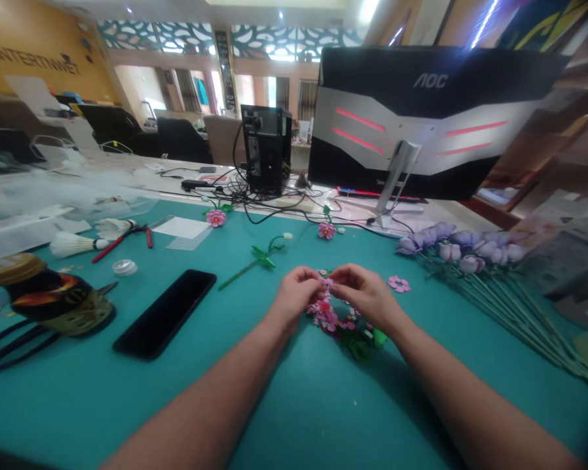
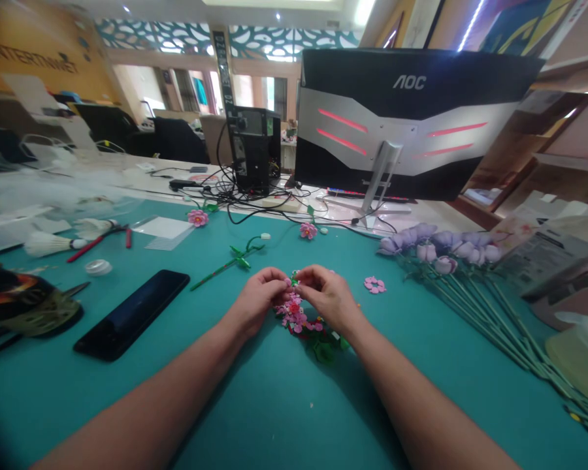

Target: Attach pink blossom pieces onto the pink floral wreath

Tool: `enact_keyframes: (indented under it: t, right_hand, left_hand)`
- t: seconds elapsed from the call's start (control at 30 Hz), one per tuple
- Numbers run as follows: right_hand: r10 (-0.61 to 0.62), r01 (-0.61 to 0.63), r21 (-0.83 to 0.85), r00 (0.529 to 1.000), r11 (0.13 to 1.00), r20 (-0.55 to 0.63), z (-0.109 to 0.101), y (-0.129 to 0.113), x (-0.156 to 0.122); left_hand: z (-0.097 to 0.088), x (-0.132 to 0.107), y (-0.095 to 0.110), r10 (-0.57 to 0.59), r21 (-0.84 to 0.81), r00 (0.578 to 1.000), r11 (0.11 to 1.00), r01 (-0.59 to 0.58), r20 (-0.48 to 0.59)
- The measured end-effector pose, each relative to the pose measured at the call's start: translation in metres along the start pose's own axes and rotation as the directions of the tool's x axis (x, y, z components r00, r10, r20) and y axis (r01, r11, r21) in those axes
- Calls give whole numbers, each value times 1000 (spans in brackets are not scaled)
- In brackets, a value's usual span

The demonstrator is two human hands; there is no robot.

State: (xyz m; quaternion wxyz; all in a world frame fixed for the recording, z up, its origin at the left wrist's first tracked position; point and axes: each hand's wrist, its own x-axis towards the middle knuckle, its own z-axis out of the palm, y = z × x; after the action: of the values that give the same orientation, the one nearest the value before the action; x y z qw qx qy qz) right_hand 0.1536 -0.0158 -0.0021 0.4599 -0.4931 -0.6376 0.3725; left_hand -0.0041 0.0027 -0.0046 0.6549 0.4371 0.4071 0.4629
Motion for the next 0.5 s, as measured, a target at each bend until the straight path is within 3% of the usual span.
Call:
enact_keyframes:
  t: [0.17,0.37,0.5]
  right_hand:
    - [-31,31,-50,1000,998,-4,2,-3,-1]
    - [-4,7,55,998,998,-55,1,-3,0]
    - [-24,24,10,998,1000,-65,1,-2,1]
  left_hand:
    - [0,0,2,24,-6,1000,1000,-24,6]
    - [1,-2,4,-23,-45,999,999,25,41]
    - [1,-3,4,-12,-28,999,1000,13,41]
